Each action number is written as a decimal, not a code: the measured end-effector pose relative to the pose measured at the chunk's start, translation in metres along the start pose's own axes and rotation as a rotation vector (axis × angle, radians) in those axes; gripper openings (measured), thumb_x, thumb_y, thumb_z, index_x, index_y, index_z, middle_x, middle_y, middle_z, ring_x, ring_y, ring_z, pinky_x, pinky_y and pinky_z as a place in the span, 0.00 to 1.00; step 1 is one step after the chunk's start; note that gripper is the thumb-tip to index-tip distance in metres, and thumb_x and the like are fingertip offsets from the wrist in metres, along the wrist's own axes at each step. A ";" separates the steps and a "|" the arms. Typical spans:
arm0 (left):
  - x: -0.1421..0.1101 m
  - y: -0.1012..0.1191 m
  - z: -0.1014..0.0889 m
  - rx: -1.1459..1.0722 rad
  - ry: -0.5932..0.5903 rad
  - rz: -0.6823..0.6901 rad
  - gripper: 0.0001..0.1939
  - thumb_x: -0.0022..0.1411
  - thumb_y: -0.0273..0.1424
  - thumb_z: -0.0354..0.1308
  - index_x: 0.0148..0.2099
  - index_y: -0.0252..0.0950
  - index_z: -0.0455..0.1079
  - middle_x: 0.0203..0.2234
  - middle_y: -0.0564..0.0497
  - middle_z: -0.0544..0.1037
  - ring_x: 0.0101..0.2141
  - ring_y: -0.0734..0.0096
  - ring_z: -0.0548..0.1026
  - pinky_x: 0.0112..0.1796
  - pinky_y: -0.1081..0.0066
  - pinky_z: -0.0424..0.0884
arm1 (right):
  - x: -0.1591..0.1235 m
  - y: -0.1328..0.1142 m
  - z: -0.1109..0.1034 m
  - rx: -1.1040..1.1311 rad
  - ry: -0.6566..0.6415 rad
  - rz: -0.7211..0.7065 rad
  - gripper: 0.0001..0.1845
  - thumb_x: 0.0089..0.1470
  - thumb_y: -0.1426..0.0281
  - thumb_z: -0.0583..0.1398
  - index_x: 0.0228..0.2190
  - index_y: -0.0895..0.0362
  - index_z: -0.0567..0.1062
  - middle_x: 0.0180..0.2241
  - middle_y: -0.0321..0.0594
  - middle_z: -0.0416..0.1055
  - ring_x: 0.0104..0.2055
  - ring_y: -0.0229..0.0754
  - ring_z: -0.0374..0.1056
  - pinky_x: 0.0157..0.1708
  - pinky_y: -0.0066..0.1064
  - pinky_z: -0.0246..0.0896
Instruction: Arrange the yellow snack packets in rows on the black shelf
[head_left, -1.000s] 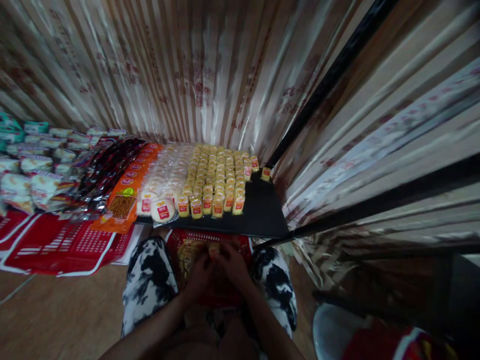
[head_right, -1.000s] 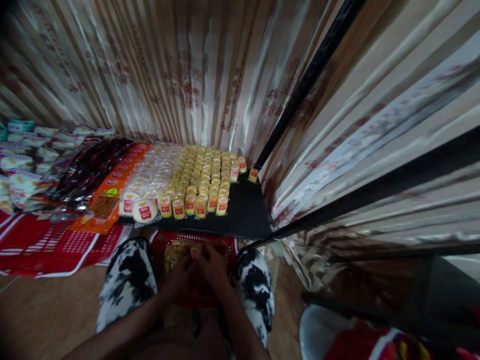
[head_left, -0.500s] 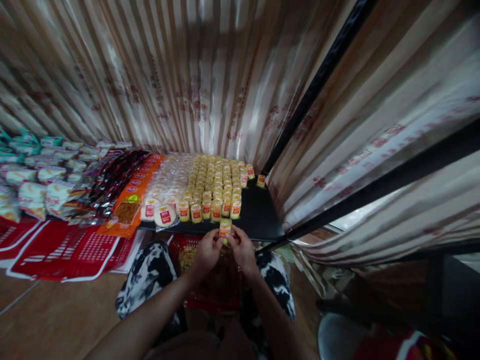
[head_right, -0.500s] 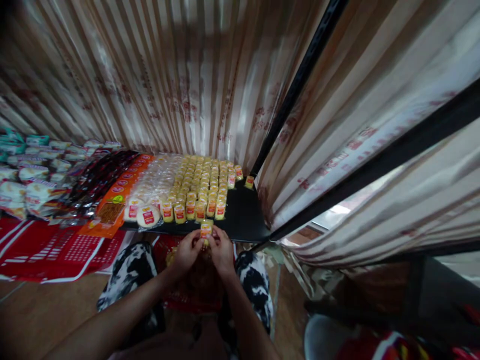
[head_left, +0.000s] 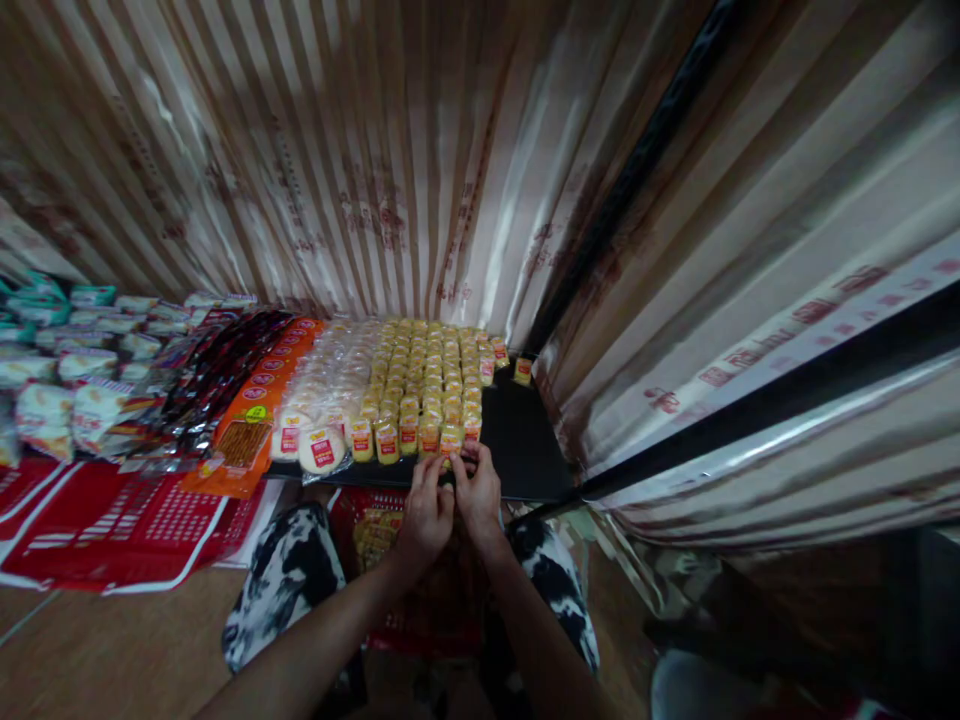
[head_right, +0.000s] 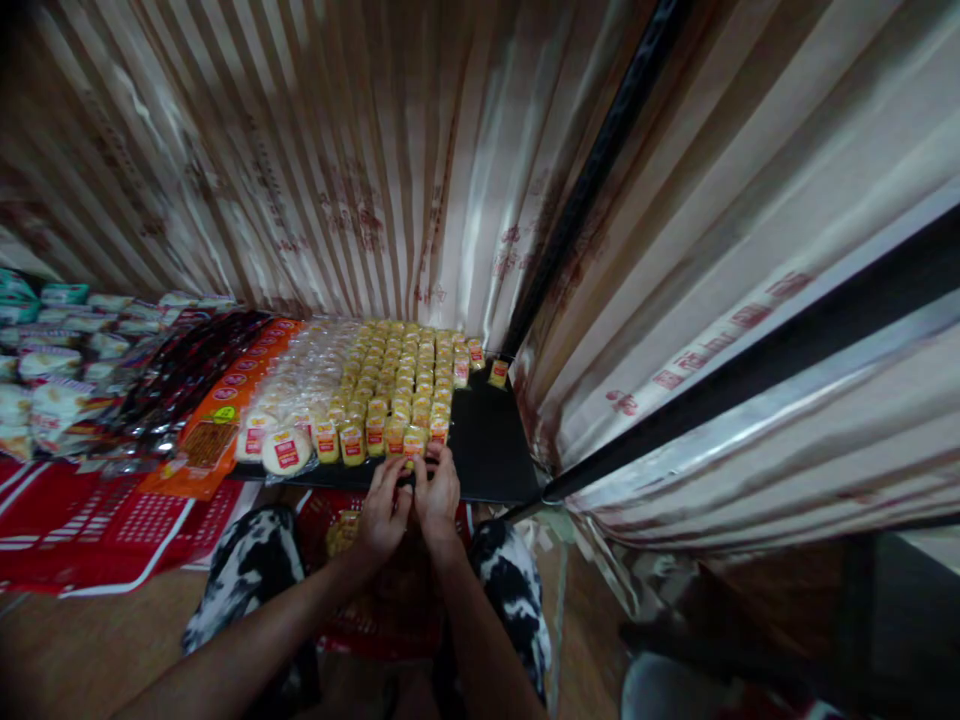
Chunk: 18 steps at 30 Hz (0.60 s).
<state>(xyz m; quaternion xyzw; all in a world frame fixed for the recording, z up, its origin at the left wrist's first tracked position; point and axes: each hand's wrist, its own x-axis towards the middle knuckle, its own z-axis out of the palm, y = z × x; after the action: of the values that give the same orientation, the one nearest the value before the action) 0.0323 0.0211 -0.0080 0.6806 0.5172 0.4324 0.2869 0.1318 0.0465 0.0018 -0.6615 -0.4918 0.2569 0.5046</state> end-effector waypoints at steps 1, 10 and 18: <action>0.001 -0.001 0.000 0.017 0.001 -0.004 0.21 0.62 0.28 0.43 0.57 0.32 0.60 0.52 0.40 0.65 0.53 0.64 0.66 0.54 0.62 0.64 | 0.000 0.001 0.001 -0.013 -0.001 -0.013 0.16 0.52 0.60 0.55 0.39 0.57 0.67 0.40 0.46 0.70 0.36 0.42 0.70 0.38 0.37 0.68; 0.007 0.001 0.001 0.090 -0.045 0.017 0.22 0.63 0.27 0.42 0.58 0.28 0.61 0.53 0.37 0.64 0.54 0.62 0.66 0.56 0.62 0.63 | -0.004 0.009 0.003 -0.033 0.053 -0.161 0.15 0.55 0.66 0.52 0.43 0.57 0.68 0.43 0.47 0.65 0.41 0.42 0.67 0.42 0.38 0.68; 0.012 0.001 0.003 0.108 -0.072 0.018 0.22 0.64 0.28 0.41 0.57 0.29 0.61 0.52 0.37 0.63 0.52 0.62 0.67 0.54 0.61 0.65 | -0.004 0.014 0.003 -0.048 0.075 -0.194 0.11 0.55 0.66 0.51 0.36 0.57 0.70 0.42 0.47 0.66 0.44 0.43 0.66 0.43 0.38 0.67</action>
<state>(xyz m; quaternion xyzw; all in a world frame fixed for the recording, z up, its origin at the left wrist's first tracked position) 0.0365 0.0318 -0.0047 0.7150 0.5229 0.3815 0.2641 0.1328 0.0442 -0.0127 -0.6318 -0.5402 0.1702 0.5292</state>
